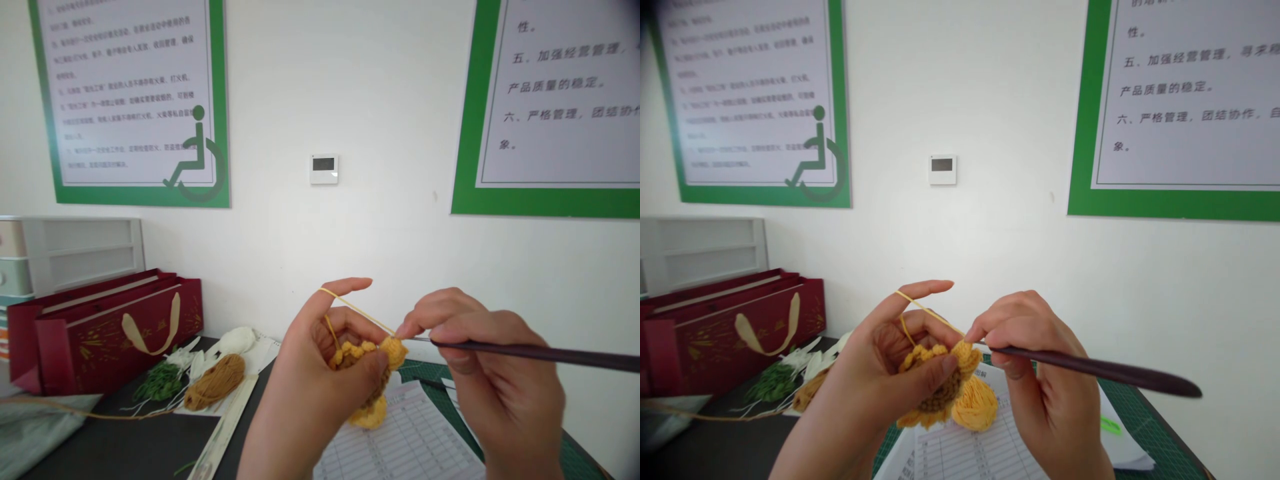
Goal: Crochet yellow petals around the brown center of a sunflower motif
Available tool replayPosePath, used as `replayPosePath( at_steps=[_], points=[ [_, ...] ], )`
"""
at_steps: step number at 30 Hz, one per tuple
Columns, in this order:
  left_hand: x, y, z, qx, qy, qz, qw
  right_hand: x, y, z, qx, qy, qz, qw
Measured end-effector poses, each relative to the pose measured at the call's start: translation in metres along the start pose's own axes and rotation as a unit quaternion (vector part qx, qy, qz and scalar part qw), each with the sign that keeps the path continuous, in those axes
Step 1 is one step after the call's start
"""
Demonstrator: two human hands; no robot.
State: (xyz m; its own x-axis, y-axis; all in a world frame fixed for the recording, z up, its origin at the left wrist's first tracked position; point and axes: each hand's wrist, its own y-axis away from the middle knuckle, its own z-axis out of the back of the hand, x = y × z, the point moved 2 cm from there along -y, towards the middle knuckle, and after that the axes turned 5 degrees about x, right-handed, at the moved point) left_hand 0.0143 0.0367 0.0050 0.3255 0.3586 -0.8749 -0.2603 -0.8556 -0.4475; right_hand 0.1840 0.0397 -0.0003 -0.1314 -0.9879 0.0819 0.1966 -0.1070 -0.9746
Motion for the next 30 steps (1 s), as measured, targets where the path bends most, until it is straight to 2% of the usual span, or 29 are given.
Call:
replayPosePath(
  at_steps=[5,10,13,16,23,26,30],
  points=[
    [-0.001,0.002,0.000,0.001,-0.060,-0.006,0.998,0.001,0.001,0.004,0.069,0.048,0.042,0.996],
    [0.002,0.003,0.002,0.006,-0.058,-0.006,0.998,0.009,-0.005,0.001,0.109,0.113,0.082,0.984],
    [0.003,0.002,0.001,0.023,-0.029,0.005,0.999,0.012,-0.010,0.000,0.089,0.144,0.112,0.979],
    [0.001,0.001,-0.002,0.035,0.028,0.008,0.999,0.008,-0.006,-0.002,0.063,0.132,0.121,0.982],
    [-0.007,-0.001,-0.006,-0.034,0.093,-0.008,0.995,-0.013,0.016,-0.010,-0.039,0.049,0.037,0.997],
    [-0.007,-0.002,-0.006,-0.046,0.107,-0.001,0.993,-0.016,0.015,-0.012,-0.063,0.053,0.034,0.996],
    [-0.006,-0.002,-0.007,-0.031,0.159,0.020,0.987,-0.023,0.016,-0.015,-0.072,0.042,0.048,0.995]
  ],
)
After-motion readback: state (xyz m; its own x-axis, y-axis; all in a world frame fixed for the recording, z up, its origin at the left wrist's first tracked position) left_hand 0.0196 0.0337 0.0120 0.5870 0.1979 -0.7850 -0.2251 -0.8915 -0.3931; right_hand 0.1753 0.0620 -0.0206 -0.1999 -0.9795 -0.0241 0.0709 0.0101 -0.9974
